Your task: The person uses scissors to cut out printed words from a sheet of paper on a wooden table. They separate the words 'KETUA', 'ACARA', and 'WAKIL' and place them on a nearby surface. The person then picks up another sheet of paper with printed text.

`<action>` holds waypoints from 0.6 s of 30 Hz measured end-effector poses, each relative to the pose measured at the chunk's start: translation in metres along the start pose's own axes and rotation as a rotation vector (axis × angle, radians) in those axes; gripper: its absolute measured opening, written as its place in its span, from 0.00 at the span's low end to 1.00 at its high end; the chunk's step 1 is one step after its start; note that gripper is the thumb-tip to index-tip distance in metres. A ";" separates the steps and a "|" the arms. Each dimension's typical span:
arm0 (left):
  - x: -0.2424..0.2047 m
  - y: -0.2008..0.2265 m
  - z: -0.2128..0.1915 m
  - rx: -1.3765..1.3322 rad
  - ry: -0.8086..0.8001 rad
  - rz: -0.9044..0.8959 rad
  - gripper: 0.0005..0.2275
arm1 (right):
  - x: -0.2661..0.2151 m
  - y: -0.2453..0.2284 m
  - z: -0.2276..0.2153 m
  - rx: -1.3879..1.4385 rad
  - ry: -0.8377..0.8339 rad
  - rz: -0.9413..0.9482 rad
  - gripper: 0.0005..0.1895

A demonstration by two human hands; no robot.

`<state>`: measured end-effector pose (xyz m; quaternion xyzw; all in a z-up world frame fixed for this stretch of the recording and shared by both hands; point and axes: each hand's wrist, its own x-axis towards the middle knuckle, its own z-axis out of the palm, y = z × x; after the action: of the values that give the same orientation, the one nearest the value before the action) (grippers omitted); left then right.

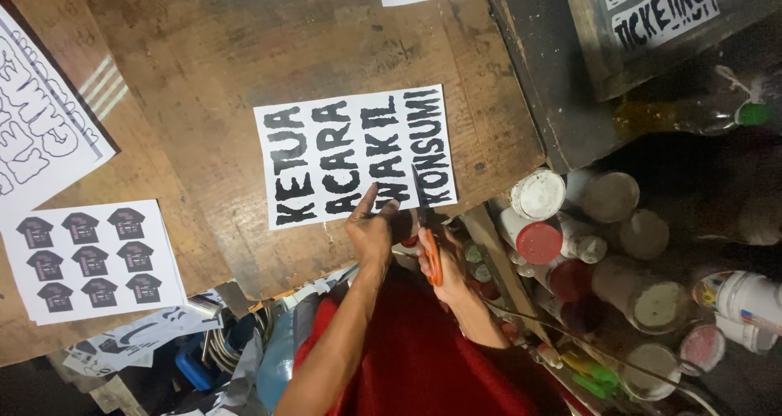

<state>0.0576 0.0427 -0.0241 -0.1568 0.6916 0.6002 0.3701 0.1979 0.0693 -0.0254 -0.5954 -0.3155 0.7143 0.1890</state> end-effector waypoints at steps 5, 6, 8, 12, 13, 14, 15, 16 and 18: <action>-0.007 0.006 0.002 -0.001 0.020 -0.010 0.25 | 0.018 0.021 -0.013 0.035 -0.038 0.079 0.16; -0.011 0.012 0.002 -0.002 0.028 -0.026 0.25 | 0.020 0.022 -0.015 0.033 -0.050 0.081 0.16; -0.008 0.009 0.001 -0.005 0.026 -0.039 0.25 | 0.020 0.020 -0.018 0.026 -0.057 0.085 0.16; -0.015 0.016 -0.001 -0.012 0.009 -0.029 0.24 | 0.018 -0.001 -0.008 0.014 -0.088 0.118 0.18; -0.019 0.020 -0.001 -0.011 0.007 -0.027 0.24 | 0.018 -0.004 -0.006 0.016 -0.087 0.116 0.18; -0.023 0.024 0.000 -0.006 0.004 -0.050 0.25 | 0.018 -0.007 -0.004 0.015 -0.089 0.103 0.18; -0.026 0.029 0.000 -0.003 0.003 -0.074 0.25 | 0.019 -0.011 -0.002 0.014 -0.092 0.090 0.18; -0.025 0.028 -0.001 -0.003 0.003 -0.072 0.25 | 0.016 -0.017 0.002 0.014 -0.093 0.089 0.18; -0.023 0.025 -0.003 -0.005 0.005 -0.074 0.25 | 0.011 -0.027 0.006 -0.090 -0.093 0.147 0.24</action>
<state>0.0551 0.0405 0.0098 -0.1848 0.6847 0.5875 0.3898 0.1865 0.0947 -0.0144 -0.5911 -0.3112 0.7381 0.0946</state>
